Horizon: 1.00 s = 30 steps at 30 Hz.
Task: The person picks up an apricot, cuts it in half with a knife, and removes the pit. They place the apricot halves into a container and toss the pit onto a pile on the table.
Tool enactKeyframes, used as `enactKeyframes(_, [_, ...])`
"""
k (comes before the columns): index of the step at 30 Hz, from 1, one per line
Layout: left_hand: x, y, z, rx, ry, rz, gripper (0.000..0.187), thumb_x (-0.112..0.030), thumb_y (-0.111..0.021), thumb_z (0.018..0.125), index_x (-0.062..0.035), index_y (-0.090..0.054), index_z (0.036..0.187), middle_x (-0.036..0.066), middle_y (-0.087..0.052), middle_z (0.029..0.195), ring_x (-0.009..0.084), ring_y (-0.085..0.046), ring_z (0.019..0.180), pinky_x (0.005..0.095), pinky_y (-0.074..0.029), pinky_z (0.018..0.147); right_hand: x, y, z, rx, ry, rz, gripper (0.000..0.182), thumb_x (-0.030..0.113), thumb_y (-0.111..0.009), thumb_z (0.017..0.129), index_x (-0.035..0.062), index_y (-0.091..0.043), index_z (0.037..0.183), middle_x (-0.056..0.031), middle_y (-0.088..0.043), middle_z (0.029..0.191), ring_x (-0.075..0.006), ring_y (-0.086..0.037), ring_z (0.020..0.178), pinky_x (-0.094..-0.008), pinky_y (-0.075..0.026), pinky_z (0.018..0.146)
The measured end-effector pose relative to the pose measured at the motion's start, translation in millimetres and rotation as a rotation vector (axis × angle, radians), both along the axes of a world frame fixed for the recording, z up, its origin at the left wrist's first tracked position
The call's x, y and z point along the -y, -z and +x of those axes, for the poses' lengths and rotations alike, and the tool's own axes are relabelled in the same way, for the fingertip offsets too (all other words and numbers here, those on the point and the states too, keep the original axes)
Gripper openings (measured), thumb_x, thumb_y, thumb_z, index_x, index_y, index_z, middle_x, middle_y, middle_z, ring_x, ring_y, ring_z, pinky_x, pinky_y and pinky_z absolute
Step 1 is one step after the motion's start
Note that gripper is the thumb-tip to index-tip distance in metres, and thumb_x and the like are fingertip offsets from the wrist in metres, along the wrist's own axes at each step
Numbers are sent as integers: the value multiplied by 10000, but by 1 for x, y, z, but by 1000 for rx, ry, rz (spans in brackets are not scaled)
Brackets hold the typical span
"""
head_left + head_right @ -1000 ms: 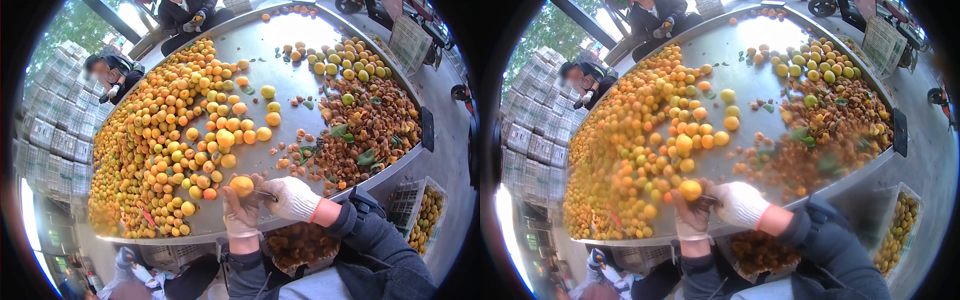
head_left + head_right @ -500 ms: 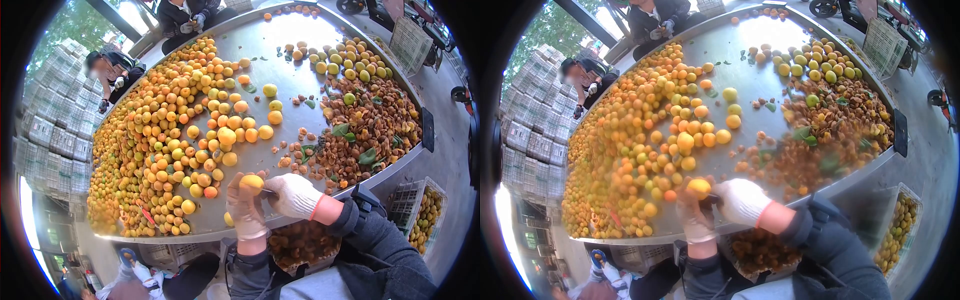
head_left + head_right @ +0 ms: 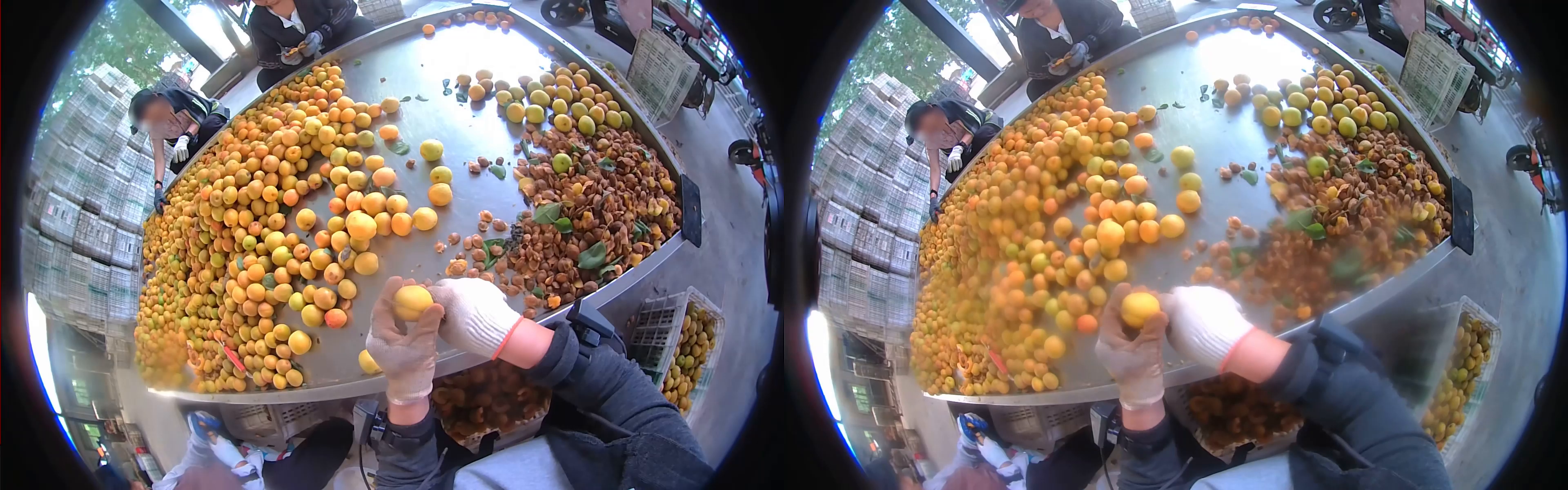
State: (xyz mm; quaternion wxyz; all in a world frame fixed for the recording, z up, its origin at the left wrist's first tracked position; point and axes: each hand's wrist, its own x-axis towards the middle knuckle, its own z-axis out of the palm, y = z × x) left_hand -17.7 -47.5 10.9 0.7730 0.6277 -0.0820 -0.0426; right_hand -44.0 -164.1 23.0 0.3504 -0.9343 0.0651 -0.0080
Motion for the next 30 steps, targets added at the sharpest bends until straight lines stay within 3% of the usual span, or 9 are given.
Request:
enactKeyframes(5, [-6, -7, 5, 74, 108, 202, 515, 11, -799, 724, 31, -561, 1180, 107, -643, 1071, 147, -625, 939, 274, -522, 837, 26, 12, 5, -67, -271, 380, 117, 139, -635, 773, 29, -650, 810, -170, -640, 701, -340, -621, 631, -402, -486, 585])
enactKeyframes(10, [-12, -2, 5, -80, 202, 110, 506, 49, -773, 724, 26, -562, 1183, 119, -647, 1088, 156, -618, 980, 281, -508, 866, 28, 16, 0, -254, -357, 748, 181, 147, -613, 786, -7, -684, 849, -214, -660, 791, -344, -643, 717, -388, -492, 671])
enactKeyframes(18, [-4, -1, 16, -365, 135, -488, 501, 127, -667, 770, -21, -547, 1233, 139, -602, 1195, 250, -613, 1073, 326, -509, 917, 31, -1, -16, -2, -59, 81, 211, 173, -608, 783, 68, -702, 941, -177, -673, 809, -337, -651, 765, -384, -518, 728])
enactKeyframes(19, [-4, 1, 18, -289, 103, -413, 498, 104, -674, 777, -28, -547, 1240, 125, -604, 1185, 237, -611, 1066, 318, -505, 917, 35, 0, -17, -2, -61, 78, 211, 173, -608, 783, 68, -702, 941, -177, -673, 809, -337, -651, 765, -384, -518, 728])
enactKeyframes(21, [-4, 7, 17, -218, 68, -337, 496, 82, -681, 783, -34, -547, 1246, 112, -606, 1176, 223, -609, 1060, 310, -500, 917, 38, -1, -17, 174, 147, 638, 125, 141, -651, 806, 42, -691, 870, -109, -682, 815, -236, -672, 772, -351, -528, 729])
enactKeyframes(22, [-1, 13, 14, -4, 78, -19, 493, 15, -700, 788, -39, -543, 1252, 114, -599, 1178, 223, -609, 1046, 312, -501, 904, 42, -14, -19, 97, 177, 719, 210, 125, -697, 783, 33, -681, 971, -67, -682, 845, -185, -662, 852, -322, -519, 792])
enactKeyframes(23, [1, 16, 12, 210, 93, 299, 499, -52, -719, 792, -43, -538, 1258, 116, -592, 1180, 223, -610, 1032, 315, -502, 890, 39, -13, -18, 95, 187, 719, 210, 125, -697, 783, 33, -681, 971, -67, -682, 845, -185, -662, 852, -322, -519, 792])
enactKeyframes(26, [2, -5, 8, 637, 177, 680, 515, -88, -727, 793, -49, -539, 1270, 107, -621, 1107, 193, -619, 981, 313, -504, 840, 37, -5, -16, 125, 99, 563, 456, 145, -748, 761, 33, -603, 1178, -68, -679, 943, -120, -624, 871, -282, -509, 810])
enactKeyframes(30, [0, 2, 8, 751, 118, 669, 498, -86, -711, 810, -30, -535, 1272, 112, -637, 1034, 192, -638, 863, 303, -522, 746, 48, -12, -16, 30, 5, 807, 403, 173, -728, 794, 28, -618, 1153, -60, -681, 966, -113, -623, 872, -290, -516, 805])
